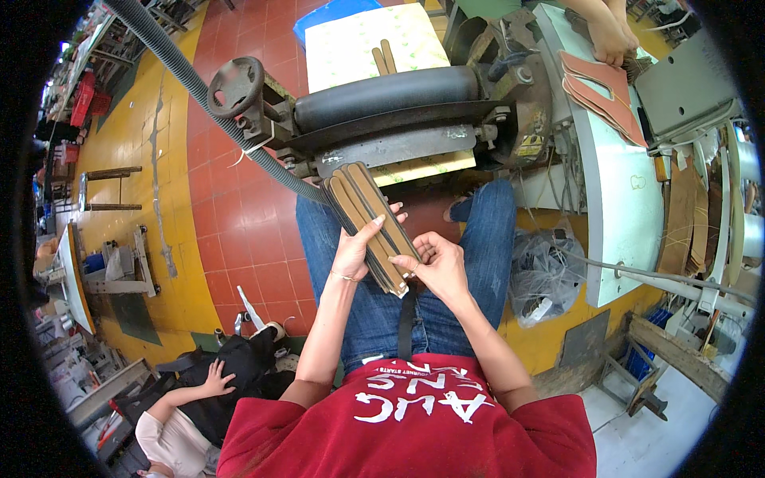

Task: The person picks up individual tan leather straps from a stack, feeds them through a roller machine, and collects the processed pieces. They repeat this one-at-a-time handling throughout the clip, occasionally reorienting the straps before feeding them into the machine.

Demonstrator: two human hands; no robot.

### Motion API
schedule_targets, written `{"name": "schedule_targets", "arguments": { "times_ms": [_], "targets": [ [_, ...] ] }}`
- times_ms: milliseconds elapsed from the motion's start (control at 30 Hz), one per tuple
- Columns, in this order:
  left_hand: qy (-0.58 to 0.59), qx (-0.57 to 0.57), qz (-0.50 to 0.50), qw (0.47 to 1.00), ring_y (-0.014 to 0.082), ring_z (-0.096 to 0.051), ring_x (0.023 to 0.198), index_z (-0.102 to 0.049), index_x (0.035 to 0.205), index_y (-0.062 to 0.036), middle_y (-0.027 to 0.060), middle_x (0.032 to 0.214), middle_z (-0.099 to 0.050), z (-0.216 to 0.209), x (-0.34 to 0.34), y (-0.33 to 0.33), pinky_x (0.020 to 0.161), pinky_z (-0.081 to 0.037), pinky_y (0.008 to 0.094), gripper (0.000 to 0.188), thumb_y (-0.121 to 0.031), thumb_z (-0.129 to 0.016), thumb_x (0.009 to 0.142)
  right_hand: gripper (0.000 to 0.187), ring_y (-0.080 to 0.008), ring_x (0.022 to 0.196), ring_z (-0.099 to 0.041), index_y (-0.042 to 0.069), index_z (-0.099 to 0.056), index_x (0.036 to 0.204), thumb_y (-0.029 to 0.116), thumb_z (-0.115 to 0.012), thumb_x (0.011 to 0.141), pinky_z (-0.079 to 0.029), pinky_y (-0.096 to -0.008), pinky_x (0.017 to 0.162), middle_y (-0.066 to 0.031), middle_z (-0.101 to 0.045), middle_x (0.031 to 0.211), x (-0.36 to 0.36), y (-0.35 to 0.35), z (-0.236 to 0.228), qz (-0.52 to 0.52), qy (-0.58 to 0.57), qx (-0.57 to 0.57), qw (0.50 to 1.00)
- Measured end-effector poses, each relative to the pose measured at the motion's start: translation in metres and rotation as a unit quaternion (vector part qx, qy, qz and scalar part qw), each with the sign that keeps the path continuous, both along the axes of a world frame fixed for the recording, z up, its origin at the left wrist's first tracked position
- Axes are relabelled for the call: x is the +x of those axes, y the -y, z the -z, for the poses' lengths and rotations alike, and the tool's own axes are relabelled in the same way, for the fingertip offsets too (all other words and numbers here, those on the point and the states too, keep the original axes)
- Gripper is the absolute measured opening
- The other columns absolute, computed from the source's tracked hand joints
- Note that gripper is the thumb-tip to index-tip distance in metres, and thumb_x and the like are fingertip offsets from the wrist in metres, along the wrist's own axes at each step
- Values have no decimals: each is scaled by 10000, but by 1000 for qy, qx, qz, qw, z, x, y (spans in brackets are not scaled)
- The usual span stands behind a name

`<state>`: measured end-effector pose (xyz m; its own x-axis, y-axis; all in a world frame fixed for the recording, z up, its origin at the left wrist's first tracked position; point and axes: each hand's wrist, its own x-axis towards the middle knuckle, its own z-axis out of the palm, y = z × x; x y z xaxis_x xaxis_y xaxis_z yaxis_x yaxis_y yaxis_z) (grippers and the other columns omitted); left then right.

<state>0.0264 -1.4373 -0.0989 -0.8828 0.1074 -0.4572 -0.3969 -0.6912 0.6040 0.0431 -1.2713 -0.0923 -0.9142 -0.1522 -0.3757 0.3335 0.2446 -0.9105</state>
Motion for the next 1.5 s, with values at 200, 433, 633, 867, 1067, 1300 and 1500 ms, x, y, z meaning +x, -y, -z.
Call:
{"name": "schedule_targets", "arguments": {
  "times_ms": [200, 433, 633, 867, 1067, 1300, 1500],
  "targets": [
    [-3, 2, -22, 1000, 321, -566, 1077, -430, 1210, 26, 215, 1172, -556, -1, -4, -2, 859, -517, 422, 388, -85, -575, 868, 178, -65, 624, -602, -18, -678, 847, 150, -708, 794, -486, -211, 555, -34, -663, 705, -10, -9, 3, 29, 45, -41, 998],
    [49, -52, -63, 995, 254, -625, 931, -488, 1124, 4, 162, 997, -617, 6, -3, 10, 774, -543, 368, 333, -110, -621, 841, 218, -43, 569, -518, -14, -679, 890, 200, -656, 851, -405, -183, 500, -5, -611, 668, -34, -18, 24, 127, 63, -37, 989],
    [55, -84, -57, 993, 213, -640, 814, -520, 1069, -10, 118, 908, -630, 8, -3, 12, 687, -556, 340, 313, -87, -665, 802, 422, -76, 674, -544, -29, -558, 1129, 283, -643, 858, -415, -206, 527, -60, -605, 860, -93, 2, 41, 154, 121, -172, 965],
    [32, -109, -73, 991, 191, -639, 801, -553, 1032, 1, 101, 899, -641, 8, -5, 6, 696, -546, 314, 266, -64, -667, 801, 404, -95, 805, -597, -57, -581, 1114, 236, -659, 846, -474, -218, 717, -90, -657, 942, -48, 3, 11, -5, 32, -114, 993],
    [26, -109, -46, 993, 231, -643, 865, -510, 1084, 33, 144, 939, -641, 5, -9, 6, 740, -556, 358, 316, -67, -642, 814, 235, -29, 612, -506, -14, -684, 867, 215, -630, 867, -401, -217, 544, -4, -637, 663, -22, -13, 10, 9, 0, -22, 1000],
    [48, -28, -61, 997, 278, -631, 941, -460, 1129, 53, 191, 982, -630, -4, -9, 8, 761, -560, 398, 329, -85, -588, 859, 299, -35, 589, -486, 6, -613, 994, 288, -579, 902, -363, -170, 502, -3, -600, 743, -77, -7, 43, 101, 158, -181, 965],
    [35, -79, -47, 995, 259, -634, 931, -509, 1097, 38, 183, 998, -631, -7, -5, 4, 746, -555, 377, 304, -78, -620, 839, 652, -171, 986, -554, -72, -395, 1255, 398, -611, 858, -453, -344, 852, -129, -560, 1128, -108, 17, 52, 158, 168, -175, 957]
  ]
}}
